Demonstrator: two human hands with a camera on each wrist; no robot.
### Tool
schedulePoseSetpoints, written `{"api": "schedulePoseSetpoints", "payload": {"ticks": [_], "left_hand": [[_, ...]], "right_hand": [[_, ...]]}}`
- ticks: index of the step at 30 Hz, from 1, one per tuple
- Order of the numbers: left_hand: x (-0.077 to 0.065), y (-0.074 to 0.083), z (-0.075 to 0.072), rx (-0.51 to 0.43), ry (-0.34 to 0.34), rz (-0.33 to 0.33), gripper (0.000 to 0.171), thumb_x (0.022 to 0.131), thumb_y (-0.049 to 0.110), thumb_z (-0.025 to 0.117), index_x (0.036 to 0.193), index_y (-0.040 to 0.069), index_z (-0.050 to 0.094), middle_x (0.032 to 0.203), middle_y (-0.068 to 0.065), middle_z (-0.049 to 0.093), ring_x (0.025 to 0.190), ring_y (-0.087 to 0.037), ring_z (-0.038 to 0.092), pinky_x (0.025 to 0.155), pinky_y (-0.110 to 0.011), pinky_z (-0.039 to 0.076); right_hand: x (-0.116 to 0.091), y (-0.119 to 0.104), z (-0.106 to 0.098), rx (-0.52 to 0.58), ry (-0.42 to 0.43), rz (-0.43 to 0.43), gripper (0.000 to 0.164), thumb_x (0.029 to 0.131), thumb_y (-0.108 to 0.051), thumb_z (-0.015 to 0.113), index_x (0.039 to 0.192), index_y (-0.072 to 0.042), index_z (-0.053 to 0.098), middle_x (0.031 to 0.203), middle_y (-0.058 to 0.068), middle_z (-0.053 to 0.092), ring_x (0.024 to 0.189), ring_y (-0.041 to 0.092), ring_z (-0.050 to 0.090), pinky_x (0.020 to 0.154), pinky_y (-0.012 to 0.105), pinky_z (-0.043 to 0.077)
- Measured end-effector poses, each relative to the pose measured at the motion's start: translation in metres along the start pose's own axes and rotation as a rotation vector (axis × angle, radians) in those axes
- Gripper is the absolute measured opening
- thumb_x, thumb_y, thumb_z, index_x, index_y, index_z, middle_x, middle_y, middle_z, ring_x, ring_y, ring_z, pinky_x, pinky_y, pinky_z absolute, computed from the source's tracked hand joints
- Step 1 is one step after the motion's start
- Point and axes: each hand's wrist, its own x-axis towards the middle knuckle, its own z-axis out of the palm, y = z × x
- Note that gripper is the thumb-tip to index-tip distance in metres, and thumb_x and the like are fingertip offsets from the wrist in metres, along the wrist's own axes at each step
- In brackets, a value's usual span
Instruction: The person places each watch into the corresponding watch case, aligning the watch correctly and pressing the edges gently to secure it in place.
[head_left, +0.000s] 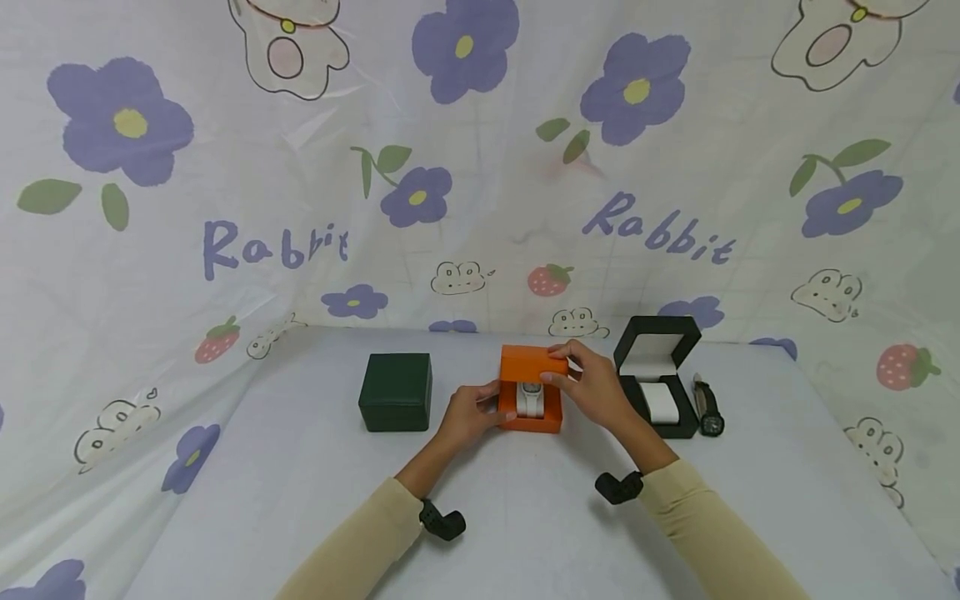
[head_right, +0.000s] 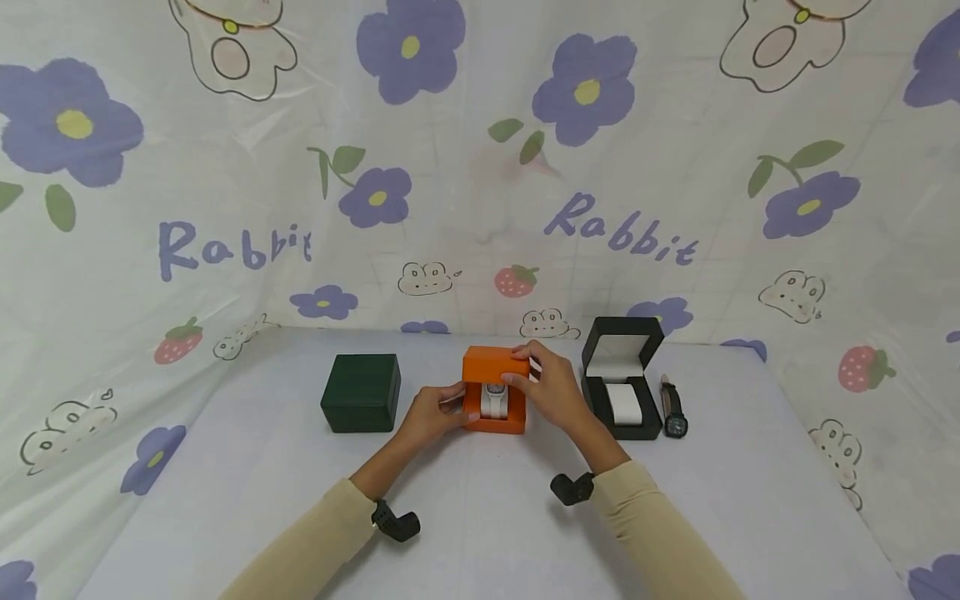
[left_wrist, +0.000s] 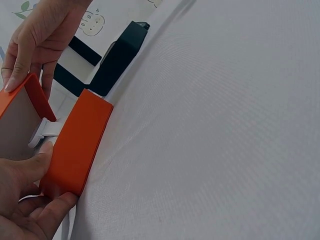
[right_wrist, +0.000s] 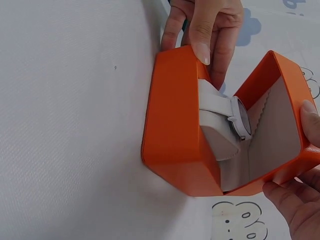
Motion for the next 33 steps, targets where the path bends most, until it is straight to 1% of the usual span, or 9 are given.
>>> {"api": "schedulePoseSetpoints", "payload": {"ticks": [5,9,12,16,18,24,29,33], "left_hand": [[0.0,0.0,0.0,-0.01,0.004,-0.005,0.066,0.086,0.009,0.082,0.143,-0.002,0.051,0.147,-0.014,0.052,0.134,-0.027,0.053,0.104,-0.036,0.049],[0.0,0.0,0.0,-0.022,0.002,0.0,0.067,0.086,0.007,0.082,0.144,-0.002,0.051,0.147,-0.014,0.052,0.134,-0.027,0.053,0.104,-0.036,0.05],[-0.001,-0.001,0.0,-0.025,0.002,0.016,0.067,0.086,0.007,0.082,0.144,-0.003,0.05,0.146,-0.016,0.052,0.133,-0.03,0.054,0.105,-0.039,0.049],[-0.002,0.0,0.0,-0.016,0.0,0.02,0.066,0.086,0.008,0.082,0.144,-0.003,0.05,0.146,-0.016,0.052,0.133,-0.03,0.053,0.105,-0.039,0.049],[-0.001,0.0,0.0,-0.009,0.0,0.012,0.066,0.086,0.008,0.081,0.144,-0.002,0.051,0.147,-0.015,0.052,0.134,-0.028,0.053,0.104,-0.037,0.049],[-0.001,0.001,0.001,0.004,-0.001,0.009,0.066,0.087,0.008,0.081,0.145,0.0,0.051,0.146,-0.014,0.052,0.133,-0.028,0.054,0.104,-0.036,0.05],[-0.001,0.001,0.0,0.02,0.005,0.01,0.067,0.087,0.011,0.082,0.145,0.0,0.051,0.146,-0.013,0.053,0.132,-0.028,0.055,0.103,-0.037,0.051],[-0.002,0.001,0.0,0.022,0.004,0.002,0.067,0.087,0.01,0.081,0.145,0.0,0.05,0.146,-0.014,0.052,0.131,-0.028,0.055,0.103,-0.037,0.051]], "right_hand": [[0.0,0.001,0.0,0.007,0.009,-0.009,0.03,0.09,-0.014,0.078,0.114,-0.006,0.062,0.133,0.013,0.065,0.132,0.036,0.054,0.101,0.05,0.051],[0.0,0.002,0.001,0.011,0.013,-0.013,0.028,0.09,-0.014,0.078,0.113,-0.007,0.063,0.133,0.011,0.065,0.133,0.034,0.054,0.101,0.049,0.051],[-0.001,0.004,0.002,0.01,0.008,-0.001,0.029,0.091,-0.016,0.078,0.114,-0.008,0.063,0.134,0.01,0.065,0.134,0.033,0.054,0.102,0.048,0.051],[-0.003,0.005,0.003,0.01,0.006,0.005,0.029,0.091,-0.016,0.077,0.115,-0.008,0.062,0.135,0.011,0.064,0.135,0.034,0.053,0.102,0.049,0.051],[-0.004,0.005,0.003,0.008,0.007,0.006,0.029,0.091,-0.016,0.078,0.114,-0.009,0.062,0.135,0.01,0.064,0.135,0.035,0.052,0.101,0.049,0.051],[-0.006,0.007,0.003,0.0,0.014,-0.006,0.029,0.089,-0.015,0.079,0.112,-0.009,0.063,0.134,0.009,0.065,0.133,0.035,0.054,0.1,0.049,0.053],[-0.008,0.01,0.006,-0.002,0.028,-0.024,0.029,0.088,-0.014,0.08,0.11,-0.008,0.063,0.134,0.009,0.065,0.132,0.033,0.055,0.099,0.048,0.053],[-0.012,0.01,0.008,-0.004,0.033,-0.012,0.029,0.087,-0.014,0.08,0.111,-0.009,0.064,0.136,0.008,0.064,0.134,0.031,0.054,0.1,0.046,0.053]]}}
